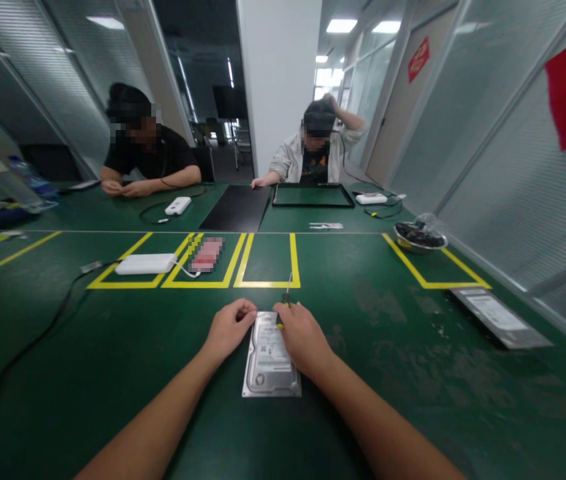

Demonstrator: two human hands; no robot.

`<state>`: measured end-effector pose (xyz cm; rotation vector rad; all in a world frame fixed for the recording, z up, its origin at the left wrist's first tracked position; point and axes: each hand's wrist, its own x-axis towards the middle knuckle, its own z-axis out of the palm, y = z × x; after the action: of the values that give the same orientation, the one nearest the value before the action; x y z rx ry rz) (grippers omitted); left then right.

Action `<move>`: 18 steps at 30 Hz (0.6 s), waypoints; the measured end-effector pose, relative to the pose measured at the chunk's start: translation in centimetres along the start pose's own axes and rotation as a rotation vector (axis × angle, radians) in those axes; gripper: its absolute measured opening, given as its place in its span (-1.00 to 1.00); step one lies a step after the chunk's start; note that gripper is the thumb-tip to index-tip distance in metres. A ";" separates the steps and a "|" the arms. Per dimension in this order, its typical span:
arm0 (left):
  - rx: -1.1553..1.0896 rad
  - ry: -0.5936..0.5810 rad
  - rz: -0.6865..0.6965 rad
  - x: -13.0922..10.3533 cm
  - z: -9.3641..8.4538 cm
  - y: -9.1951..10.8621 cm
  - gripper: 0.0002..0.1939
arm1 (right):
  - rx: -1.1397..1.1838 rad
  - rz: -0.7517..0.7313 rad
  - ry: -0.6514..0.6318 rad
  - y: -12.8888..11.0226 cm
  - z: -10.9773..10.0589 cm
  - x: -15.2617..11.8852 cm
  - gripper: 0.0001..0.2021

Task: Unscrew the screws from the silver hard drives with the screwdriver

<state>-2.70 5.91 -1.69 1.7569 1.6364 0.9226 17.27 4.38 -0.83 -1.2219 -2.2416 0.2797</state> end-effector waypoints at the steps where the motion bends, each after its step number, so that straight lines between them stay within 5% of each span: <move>1: -0.004 -0.004 0.005 0.0 0.0 -0.1 -0.91 | -0.004 -0.009 0.029 0.2 -0.1 0.0 -0.68; 9: -0.012 -0.012 0.022 -0.1 -0.1 -0.5 -0.90 | 0.068 -0.044 0.318 -0.4 -3.3 1.7 -0.64; 18: 0.006 -0.008 0.020 -0.2 -0.1 -0.4 -0.90 | 0.200 -0.055 0.435 -2.6 -5.7 5.1 -0.64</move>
<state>-3.05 5.78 -1.96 1.7824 1.6211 0.9196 16.51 6.66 6.89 -1.0018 -1.8220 0.1894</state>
